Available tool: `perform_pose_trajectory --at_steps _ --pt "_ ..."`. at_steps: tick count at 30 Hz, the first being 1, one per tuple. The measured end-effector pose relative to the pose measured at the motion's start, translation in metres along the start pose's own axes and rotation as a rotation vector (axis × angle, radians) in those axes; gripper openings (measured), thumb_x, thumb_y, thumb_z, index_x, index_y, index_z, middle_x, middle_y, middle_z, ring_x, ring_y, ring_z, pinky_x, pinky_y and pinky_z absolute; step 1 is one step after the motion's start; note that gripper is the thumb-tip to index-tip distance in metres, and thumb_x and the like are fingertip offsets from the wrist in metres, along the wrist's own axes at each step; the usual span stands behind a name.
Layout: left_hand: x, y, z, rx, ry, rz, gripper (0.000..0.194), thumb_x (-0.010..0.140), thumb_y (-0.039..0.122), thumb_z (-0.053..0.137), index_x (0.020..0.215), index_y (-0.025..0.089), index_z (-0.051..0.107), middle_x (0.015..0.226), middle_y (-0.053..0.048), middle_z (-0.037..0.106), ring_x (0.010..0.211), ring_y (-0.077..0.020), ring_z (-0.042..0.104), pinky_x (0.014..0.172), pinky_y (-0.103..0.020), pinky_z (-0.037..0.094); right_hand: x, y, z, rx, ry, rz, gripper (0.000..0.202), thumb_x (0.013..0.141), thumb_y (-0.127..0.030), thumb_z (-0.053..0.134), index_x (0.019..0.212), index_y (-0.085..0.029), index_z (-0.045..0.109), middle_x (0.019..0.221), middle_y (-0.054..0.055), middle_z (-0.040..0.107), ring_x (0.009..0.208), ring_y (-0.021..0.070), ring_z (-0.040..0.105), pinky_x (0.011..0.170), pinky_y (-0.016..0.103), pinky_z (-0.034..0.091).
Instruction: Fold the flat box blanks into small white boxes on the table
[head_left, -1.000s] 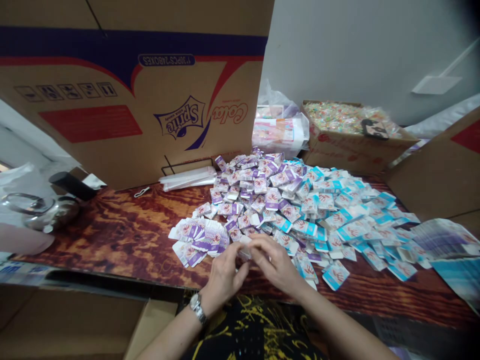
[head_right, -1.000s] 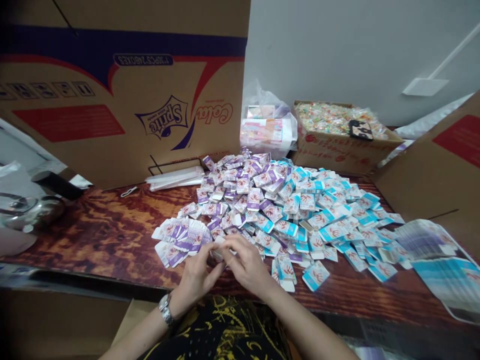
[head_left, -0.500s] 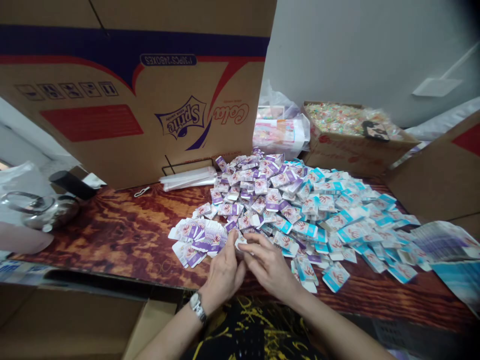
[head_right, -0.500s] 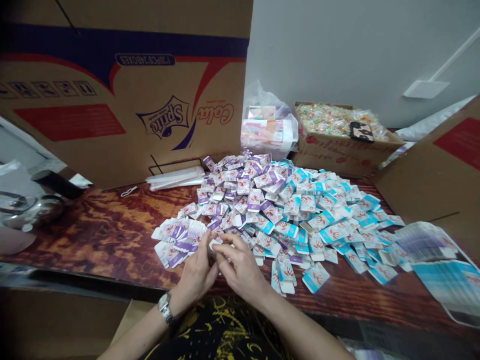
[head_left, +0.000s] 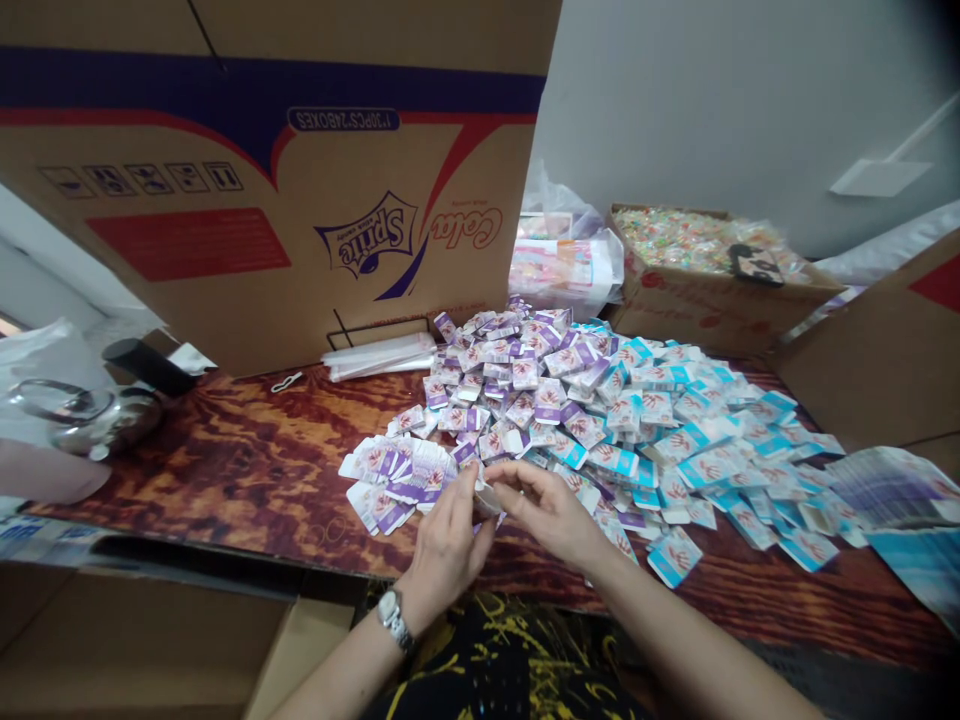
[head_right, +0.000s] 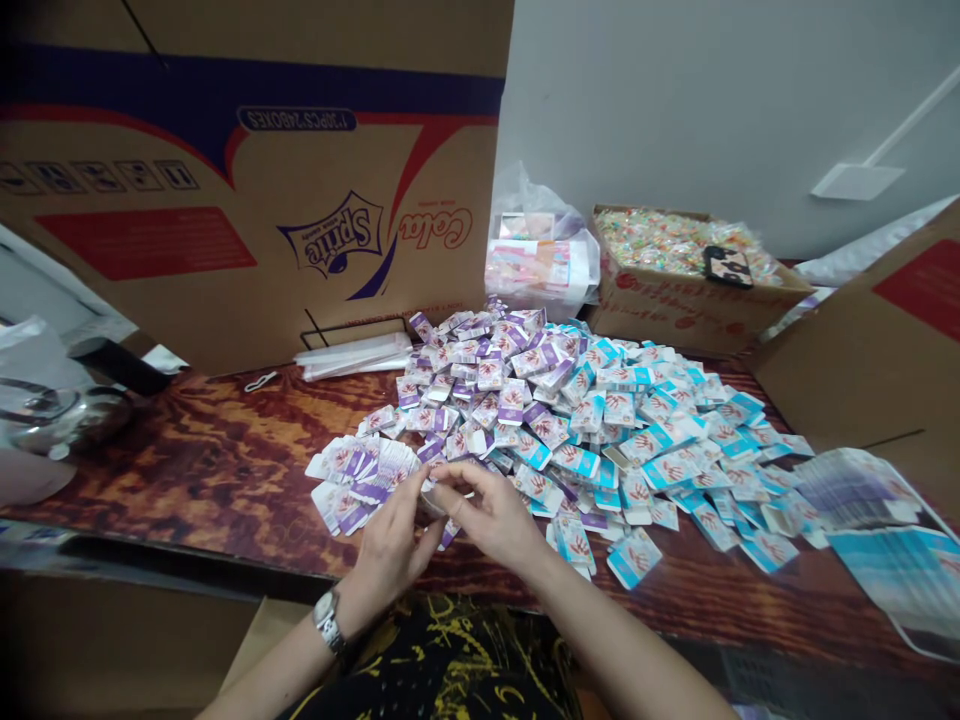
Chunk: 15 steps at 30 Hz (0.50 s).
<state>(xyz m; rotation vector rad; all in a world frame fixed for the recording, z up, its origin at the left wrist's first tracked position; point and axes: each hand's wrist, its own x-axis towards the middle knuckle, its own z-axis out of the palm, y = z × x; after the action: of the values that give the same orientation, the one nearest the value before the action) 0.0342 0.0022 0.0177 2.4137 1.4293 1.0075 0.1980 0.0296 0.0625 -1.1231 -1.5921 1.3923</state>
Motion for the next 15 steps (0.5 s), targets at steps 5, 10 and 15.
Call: perform_pose_trajectory --at_steps 5,10,15 --pt "-0.0004 -0.0021 -0.0001 -0.063 -0.001 -0.003 0.066 0.086 0.014 0.048 0.143 0.015 0.015 0.127 -0.016 0.052 0.115 -0.0225 0.052 0.093 -0.036 0.048 0.0020 -0.0003 -0.0008 -0.025 -0.003 0.018 0.019 0.085 -0.032 0.056 0.093 -0.018 0.065 0.087 0.003 0.066 0.078 0.0150 0.060 0.068 0.026 0.049" --pt "-0.0004 -0.0025 0.0005 -0.049 0.004 0.001 0.067 0.087 0.014 0.046 0.144 0.016 0.012 0.129 -0.017 0.050 0.114 -0.0227 0.052 0.093 -0.037 0.048 -0.0016 -0.0070 0.0025 -0.353 0.097 -0.193 0.016 0.088 -0.022 0.051 0.092 -0.020 0.066 0.086 0.004 0.063 0.079 0.0157 0.059 0.071 0.027 0.046" --pt "-0.0014 -0.0014 -0.0008 -0.042 -0.014 0.013 0.068 0.087 0.014 0.046 0.145 0.013 0.010 0.130 -0.018 0.048 0.116 -0.0230 0.050 0.094 -0.036 0.047 -0.0024 -0.0075 0.0017 -0.470 0.065 -0.235 0.018 0.089 -0.017 0.048 0.098 -0.020 0.064 0.085 0.005 0.061 0.079 0.0157 0.058 0.071 0.028 0.046"
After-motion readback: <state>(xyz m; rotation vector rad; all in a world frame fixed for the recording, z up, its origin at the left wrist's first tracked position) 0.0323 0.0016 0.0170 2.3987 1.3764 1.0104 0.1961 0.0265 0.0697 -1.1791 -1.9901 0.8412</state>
